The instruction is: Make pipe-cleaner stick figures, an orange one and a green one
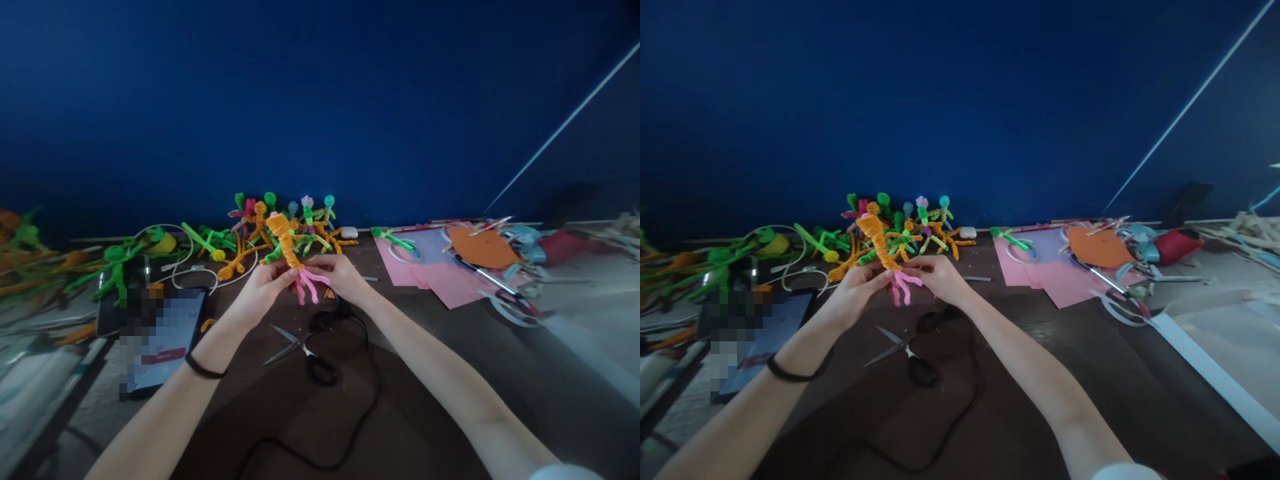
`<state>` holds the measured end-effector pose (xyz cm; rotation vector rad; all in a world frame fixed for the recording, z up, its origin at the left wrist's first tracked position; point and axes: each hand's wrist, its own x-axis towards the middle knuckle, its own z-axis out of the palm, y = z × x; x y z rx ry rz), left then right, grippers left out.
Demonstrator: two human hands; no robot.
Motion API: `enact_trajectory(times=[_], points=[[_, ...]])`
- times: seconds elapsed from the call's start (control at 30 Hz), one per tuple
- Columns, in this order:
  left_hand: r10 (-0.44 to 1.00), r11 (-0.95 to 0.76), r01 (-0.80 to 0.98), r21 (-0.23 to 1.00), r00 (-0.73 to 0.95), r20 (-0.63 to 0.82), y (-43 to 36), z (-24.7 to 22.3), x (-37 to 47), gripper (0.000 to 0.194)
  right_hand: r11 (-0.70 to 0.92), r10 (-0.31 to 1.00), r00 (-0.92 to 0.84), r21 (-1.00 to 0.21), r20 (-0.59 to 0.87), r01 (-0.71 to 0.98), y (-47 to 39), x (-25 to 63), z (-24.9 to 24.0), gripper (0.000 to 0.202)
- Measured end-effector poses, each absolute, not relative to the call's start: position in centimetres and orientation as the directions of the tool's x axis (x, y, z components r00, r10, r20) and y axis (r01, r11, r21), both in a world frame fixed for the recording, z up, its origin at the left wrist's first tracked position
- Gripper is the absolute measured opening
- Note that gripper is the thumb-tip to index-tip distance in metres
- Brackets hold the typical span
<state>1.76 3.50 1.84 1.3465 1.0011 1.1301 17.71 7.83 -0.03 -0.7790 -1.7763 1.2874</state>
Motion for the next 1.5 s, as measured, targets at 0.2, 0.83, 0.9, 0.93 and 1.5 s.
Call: enact_trajectory(times=[0.2,0.83,0.9,0.93,1.5], points=[[0.993,-0.049,-0.121,0.992,0.098,0.061,3.9,1.3,1.7,0.017,0.541,0.775,-0.493,-0.818,0.395,0.195,6.7,17.2,-0.2,0.029],[0.978,-0.176,0.412,0.894,-0.030,0.206,4.7,1.3,0.8,0.013,0.655,0.751,-0.649,-0.265,0.122,0.708,4.3,16.5,1.1,0.024],[0.978,-0.187,0.511,0.839,0.016,0.209,4.6,1.4,0.7,0.019,0.614,0.768,-0.637,-0.365,0.070,0.700,4.1,16.6,1.7,0.023],[0.978,-0.189,0.543,0.818,0.027,0.208,4.6,1.4,0.7,0.020,0.590,0.771,-0.635,-0.417,0.037,0.692,4.0,16.7,1.9,0.022],[0.972,-0.218,0.647,0.731,0.076,0.222,4.2,0.8,1.1,0.020,0.623,0.746,-0.627,-0.567,0.223,0.540,4.8,17.5,2.2,0.024]])
